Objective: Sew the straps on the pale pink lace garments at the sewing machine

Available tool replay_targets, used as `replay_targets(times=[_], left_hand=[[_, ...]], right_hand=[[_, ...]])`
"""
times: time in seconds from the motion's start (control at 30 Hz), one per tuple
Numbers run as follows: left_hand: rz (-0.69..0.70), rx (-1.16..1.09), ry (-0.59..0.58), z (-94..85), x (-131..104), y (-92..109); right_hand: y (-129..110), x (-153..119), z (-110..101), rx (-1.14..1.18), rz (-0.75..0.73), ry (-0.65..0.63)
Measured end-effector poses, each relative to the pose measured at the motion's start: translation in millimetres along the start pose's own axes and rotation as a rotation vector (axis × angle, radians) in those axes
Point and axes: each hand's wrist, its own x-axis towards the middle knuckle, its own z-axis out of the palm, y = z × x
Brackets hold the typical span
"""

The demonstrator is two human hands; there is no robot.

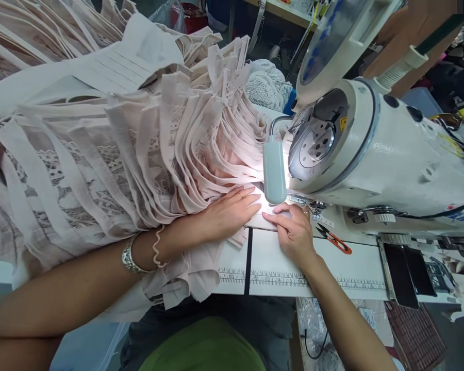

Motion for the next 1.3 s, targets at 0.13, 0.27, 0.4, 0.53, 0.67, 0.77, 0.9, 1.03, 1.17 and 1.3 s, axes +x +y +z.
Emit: replay_targets(times=[0.13,0.27,0.4,0.53,0.67,0.77,0.9,1.03,1.17,1.3], left_hand=[[-0.006,-0.061,0.001,3.9,-1.2,-2.9],[-0.007,-0.056,-0.017,6.4,-0.9,-5.5],[0.010,-0.083,-0.006,5.3,0.9,-7.0],[0.019,-0.154,0.027,6.4,1.8,-9.7],[-0.015,-0.230,0.040,7.2,3.3,-11.7],[-0.039,-0.264,0.045,7.0,5.2,-12.2],[-0.077,-0.253,0.042,7.5,6.3,-13.2],[-0.122,-0.267,0.051,8.5,7.9,-15.2],[-0.180,-0.315,0.051,7.6,12.8,-15.3],[-0.252,-0.325,0.049,7.4,16.5,-14.3]], right_hand=[[1.1,-1.5,2.4,-0.014,0.006,0.016],[0.9,-0.6,3.3,-0.017,-0.037,0.037],[0.7,0.3,1.8,-0.018,-0.070,0.040],[2.7,-0.9,2.7,-0.007,-0.060,0.031],[5.6,-1.9,5.6,-0.008,-0.025,0.008],[6.0,-1.5,7.0,-0.011,-0.005,-0.011],[4.2,1.5,6.9,-0.037,0.033,-0.054],[3.4,7.0,5.0,-0.038,0.069,-0.114],[6.5,10.4,4.2,-0.021,0.081,-0.163],[11.6,9.9,7.6,-0.026,0.050,-0.160]])
